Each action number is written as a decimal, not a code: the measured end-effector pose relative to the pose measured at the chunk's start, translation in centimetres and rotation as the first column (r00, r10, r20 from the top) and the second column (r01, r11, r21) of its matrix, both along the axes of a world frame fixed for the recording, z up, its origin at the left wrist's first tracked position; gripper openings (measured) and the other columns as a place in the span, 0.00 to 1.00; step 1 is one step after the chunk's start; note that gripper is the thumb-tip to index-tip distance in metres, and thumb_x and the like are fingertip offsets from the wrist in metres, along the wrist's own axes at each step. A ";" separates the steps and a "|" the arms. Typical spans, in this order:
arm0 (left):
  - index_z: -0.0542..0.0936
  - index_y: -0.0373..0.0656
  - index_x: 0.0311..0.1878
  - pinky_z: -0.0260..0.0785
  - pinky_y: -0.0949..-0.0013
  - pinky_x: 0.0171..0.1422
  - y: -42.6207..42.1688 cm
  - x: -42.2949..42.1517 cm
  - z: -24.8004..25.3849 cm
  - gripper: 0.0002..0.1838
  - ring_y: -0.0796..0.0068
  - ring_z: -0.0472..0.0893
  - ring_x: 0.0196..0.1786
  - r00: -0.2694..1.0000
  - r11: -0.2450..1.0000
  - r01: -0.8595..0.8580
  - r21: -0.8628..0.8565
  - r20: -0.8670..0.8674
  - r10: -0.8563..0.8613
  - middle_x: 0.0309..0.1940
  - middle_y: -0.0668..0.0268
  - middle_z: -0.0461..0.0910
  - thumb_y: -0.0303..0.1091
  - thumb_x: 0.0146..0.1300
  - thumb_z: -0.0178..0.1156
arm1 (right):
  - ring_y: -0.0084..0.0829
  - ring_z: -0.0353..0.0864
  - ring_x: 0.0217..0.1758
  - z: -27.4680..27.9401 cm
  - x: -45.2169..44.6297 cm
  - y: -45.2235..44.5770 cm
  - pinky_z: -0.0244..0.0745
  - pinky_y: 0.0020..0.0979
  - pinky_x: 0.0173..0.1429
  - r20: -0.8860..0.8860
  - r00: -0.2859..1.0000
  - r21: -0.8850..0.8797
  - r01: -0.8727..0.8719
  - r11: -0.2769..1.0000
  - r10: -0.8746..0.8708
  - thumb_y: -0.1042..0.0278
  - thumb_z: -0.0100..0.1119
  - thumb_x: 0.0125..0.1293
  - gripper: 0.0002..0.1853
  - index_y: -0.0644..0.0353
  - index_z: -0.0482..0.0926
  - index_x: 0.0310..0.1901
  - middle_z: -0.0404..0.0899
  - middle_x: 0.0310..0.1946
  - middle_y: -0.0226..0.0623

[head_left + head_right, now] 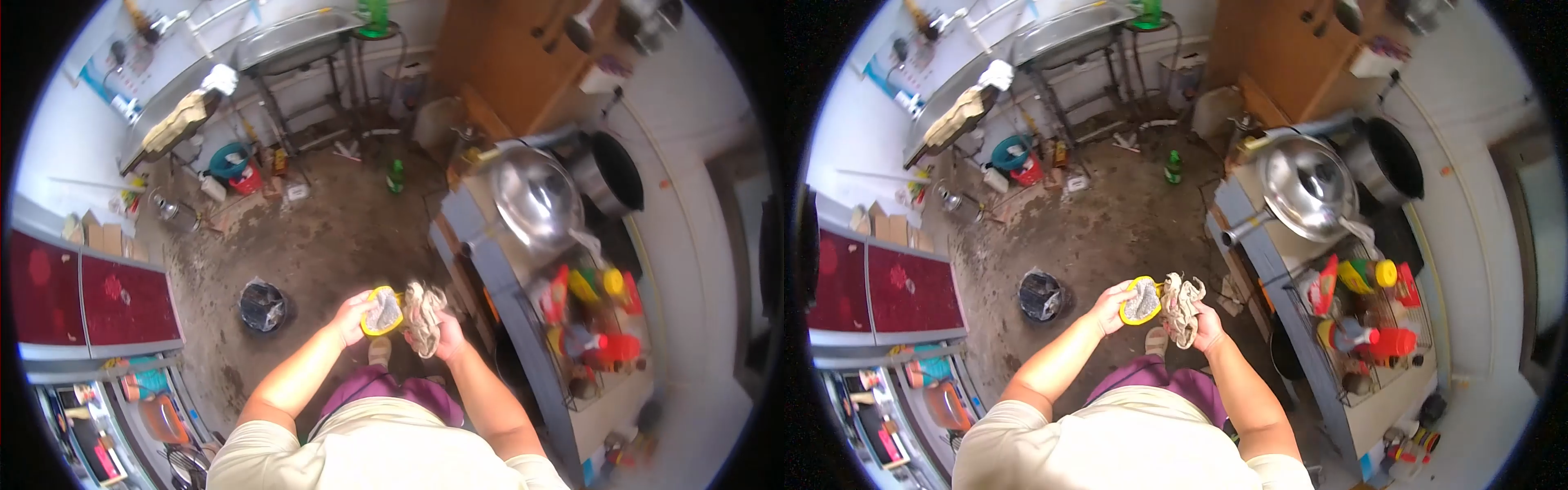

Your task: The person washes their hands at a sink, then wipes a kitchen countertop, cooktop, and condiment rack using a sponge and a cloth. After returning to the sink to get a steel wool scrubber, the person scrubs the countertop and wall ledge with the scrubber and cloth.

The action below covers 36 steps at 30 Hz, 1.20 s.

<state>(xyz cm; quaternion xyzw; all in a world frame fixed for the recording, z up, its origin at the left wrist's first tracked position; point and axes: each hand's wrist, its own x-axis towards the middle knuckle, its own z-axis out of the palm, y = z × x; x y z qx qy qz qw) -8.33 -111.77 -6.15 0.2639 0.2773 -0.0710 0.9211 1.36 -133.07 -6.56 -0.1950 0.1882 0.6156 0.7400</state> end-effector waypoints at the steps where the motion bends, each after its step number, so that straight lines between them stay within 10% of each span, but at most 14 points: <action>1: 0.68 0.34 0.59 0.68 0.59 0.63 1.7 -0.4 0.3 0.19 0.64 0.77 0.55 0.999 0.999 -0.039 0.002 0.024 0.039 0.53 0.56 0.76 0.25 0.64 0.49 | 0.47 0.75 0.48 0.8 0.4 2.2 0.72 0.48 0.52 -0.008 1.000 0.009 -0.013 1.000 0.013 0.51 0.39 0.66 0.25 0.56 0.71 0.58 0.75 0.52 0.45; 8: 0.68 0.35 0.59 0.68 0.59 0.62 12.5 -3.7 3.9 0.19 0.64 0.76 0.56 0.931 0.940 -0.338 0.038 0.159 0.328 0.54 0.57 0.75 0.29 0.67 0.48 | 0.47 0.75 0.47 4.8 2.4 17.2 0.73 0.47 0.51 0.034 0.987 0.285 -0.160 0.945 0.157 0.52 0.46 0.64 0.23 0.57 0.73 0.56 0.75 0.52 0.45; 20: 0.67 0.35 0.60 0.67 0.61 0.63 27.4 -3.8 6.6 0.19 0.65 0.75 0.57 0.689 0.699 -0.709 0.095 0.307 0.656 0.55 0.58 0.74 0.33 0.69 0.46 | 0.41 0.77 0.45 7.6 5.8 39.0 0.76 0.46 0.46 0.101 0.896 0.229 -0.444 0.866 0.432 0.49 0.49 0.65 0.21 0.50 0.73 0.55 0.78 0.47 0.36; 36: 0.65 0.33 0.62 0.65 0.60 0.65 52.2 2.1 12.1 0.21 0.64 0.73 0.60 0.463 0.459 -0.883 0.098 0.346 0.816 0.58 0.55 0.71 0.32 0.69 0.44 | 0.47 0.73 0.48 12.3 13.4 70.0 0.71 0.46 0.54 0.048 0.802 0.321 -0.577 0.751 0.596 0.53 0.46 0.63 0.25 0.57 0.69 0.58 0.72 0.54 0.45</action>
